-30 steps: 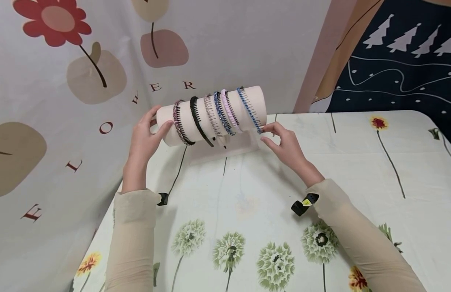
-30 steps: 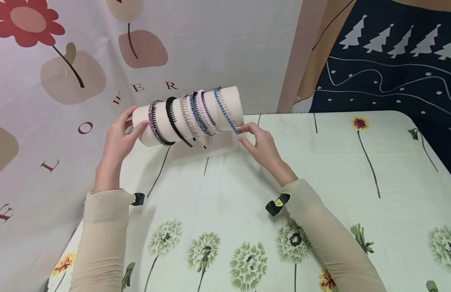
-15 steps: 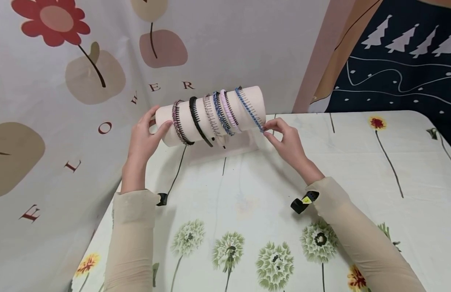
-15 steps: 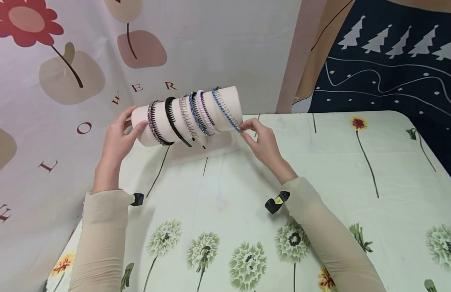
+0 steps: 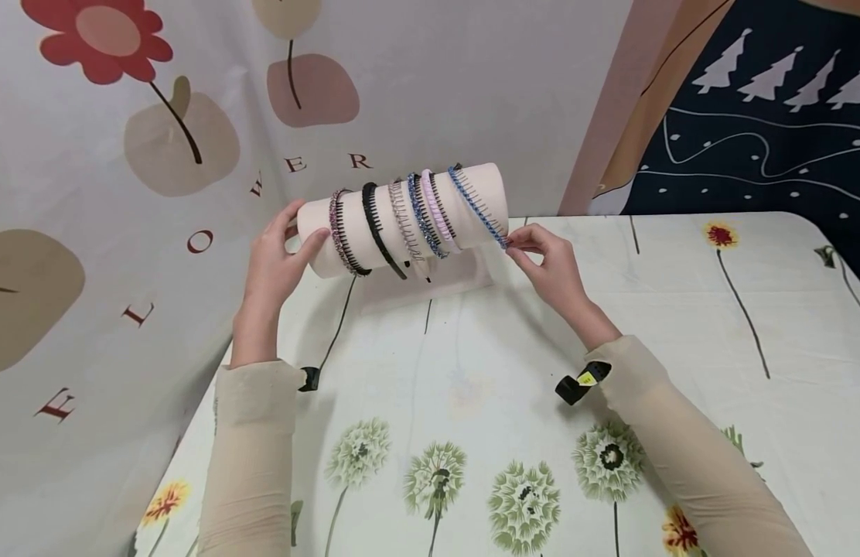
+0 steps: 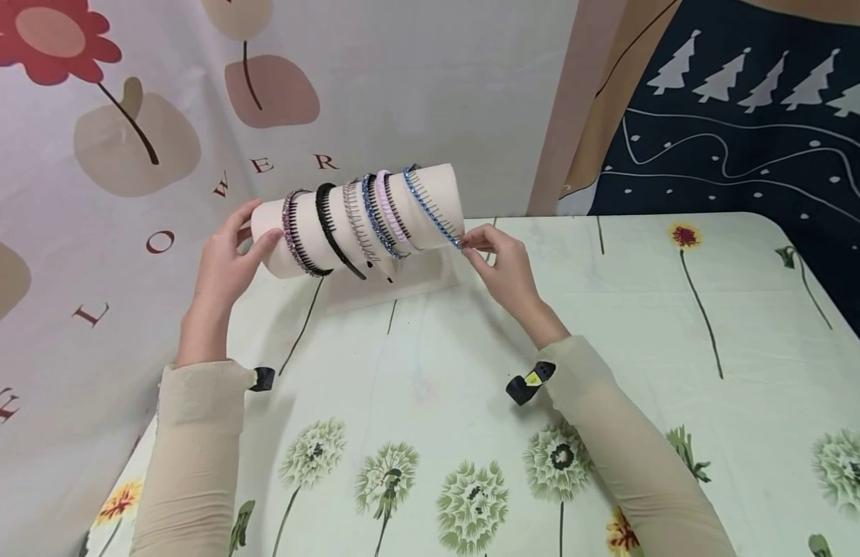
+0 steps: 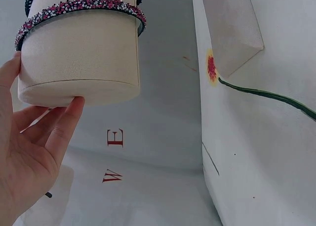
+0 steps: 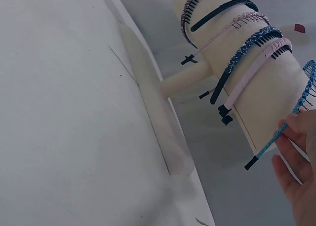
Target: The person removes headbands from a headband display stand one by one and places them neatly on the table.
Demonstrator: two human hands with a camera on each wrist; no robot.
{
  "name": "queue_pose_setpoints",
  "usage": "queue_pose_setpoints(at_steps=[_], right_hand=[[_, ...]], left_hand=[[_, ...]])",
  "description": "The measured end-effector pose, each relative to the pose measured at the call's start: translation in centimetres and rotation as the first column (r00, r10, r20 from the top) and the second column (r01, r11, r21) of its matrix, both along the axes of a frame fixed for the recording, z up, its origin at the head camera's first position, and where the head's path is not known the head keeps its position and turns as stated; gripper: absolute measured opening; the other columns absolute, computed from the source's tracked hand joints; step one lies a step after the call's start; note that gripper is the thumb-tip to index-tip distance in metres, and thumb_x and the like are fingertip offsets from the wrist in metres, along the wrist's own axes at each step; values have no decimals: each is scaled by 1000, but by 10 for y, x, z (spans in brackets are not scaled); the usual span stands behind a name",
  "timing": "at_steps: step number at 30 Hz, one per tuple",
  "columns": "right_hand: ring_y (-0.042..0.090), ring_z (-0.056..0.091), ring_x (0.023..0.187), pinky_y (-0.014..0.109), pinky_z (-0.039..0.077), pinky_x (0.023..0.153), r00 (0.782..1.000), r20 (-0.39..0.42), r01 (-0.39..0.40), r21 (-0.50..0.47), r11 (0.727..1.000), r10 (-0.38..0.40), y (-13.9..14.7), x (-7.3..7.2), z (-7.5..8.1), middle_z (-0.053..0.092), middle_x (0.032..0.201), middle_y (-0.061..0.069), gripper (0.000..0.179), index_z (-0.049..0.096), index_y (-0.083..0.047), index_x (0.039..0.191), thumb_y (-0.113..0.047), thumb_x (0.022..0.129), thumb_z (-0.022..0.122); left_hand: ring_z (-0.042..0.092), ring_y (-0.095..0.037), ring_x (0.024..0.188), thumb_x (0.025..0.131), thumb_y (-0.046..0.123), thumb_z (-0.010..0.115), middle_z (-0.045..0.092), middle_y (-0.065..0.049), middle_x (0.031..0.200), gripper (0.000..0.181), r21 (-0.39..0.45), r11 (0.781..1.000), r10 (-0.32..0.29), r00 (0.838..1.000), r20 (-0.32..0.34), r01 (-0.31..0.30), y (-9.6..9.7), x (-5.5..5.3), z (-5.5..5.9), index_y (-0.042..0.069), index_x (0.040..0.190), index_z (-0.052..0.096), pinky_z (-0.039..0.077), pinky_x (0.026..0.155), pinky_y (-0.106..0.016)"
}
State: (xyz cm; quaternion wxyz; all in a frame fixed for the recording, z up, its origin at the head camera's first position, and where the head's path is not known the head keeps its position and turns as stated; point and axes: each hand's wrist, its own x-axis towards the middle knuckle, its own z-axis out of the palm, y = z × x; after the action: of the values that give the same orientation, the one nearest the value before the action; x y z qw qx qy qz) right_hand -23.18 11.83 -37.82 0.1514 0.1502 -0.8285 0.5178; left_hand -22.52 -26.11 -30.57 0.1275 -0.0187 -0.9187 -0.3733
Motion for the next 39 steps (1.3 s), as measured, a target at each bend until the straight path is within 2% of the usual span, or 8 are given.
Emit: queue_pose_setpoints(at_steps=[10,18,28,30,35,39], right_hand=[[24,67,98,34,57,93,999,-41,10,38,999,-8,3,-2,7,70,104,17,16,70,3,107,-6,94,66],[25,66,99,43,56,96,998,-51,32,21,999,-31,6,-5,12,69,105,17,14,69,3,106,-5,94,65],[29,66,101,43,55,96,994,-50,95,-8,995,-95,13,-9,12,68,111,20,18,67,6,109,-7,96,63],[29,66,101,38,54,96,994,-42,105,-10,994,-105,15,-9,12,69,112,21,19,66,5,109,-8,97,62],[26,65,100,13,47,90,992,-32,120,-11,993,-120,20,-9,11,69,112,20,21,66,4,111,-11,97,62],[20,63,98,7,43,86,990,-32,138,0,990,-138,24,-9,10,69,113,18,21,67,3,113,-11,97,63]], left_hand=[[47,-34,140,95,46,63,41,-12,157,70,4,1000,-1,1000,0,1,0,0,1,18,154,38,41,112,-54],[47,-35,139,95,45,64,41,-12,157,70,6,1000,-5,1000,-8,5,-1,-1,0,17,154,38,42,111,-54],[47,-34,139,95,44,64,41,-12,157,70,8,1000,-2,1000,-12,2,-1,-1,-1,17,154,38,42,112,-54],[47,-34,139,95,44,64,40,-12,158,69,11,1000,-3,1000,-13,4,-1,-1,-1,17,154,38,41,112,-53],[47,-34,139,96,44,63,40,-12,158,69,10,1000,-1,1000,-11,1,-1,-1,-2,18,154,38,41,112,-53],[47,-34,139,96,44,63,40,-12,158,69,6,1000,1,1000,-14,0,0,-1,-2,17,154,38,42,112,-54]])
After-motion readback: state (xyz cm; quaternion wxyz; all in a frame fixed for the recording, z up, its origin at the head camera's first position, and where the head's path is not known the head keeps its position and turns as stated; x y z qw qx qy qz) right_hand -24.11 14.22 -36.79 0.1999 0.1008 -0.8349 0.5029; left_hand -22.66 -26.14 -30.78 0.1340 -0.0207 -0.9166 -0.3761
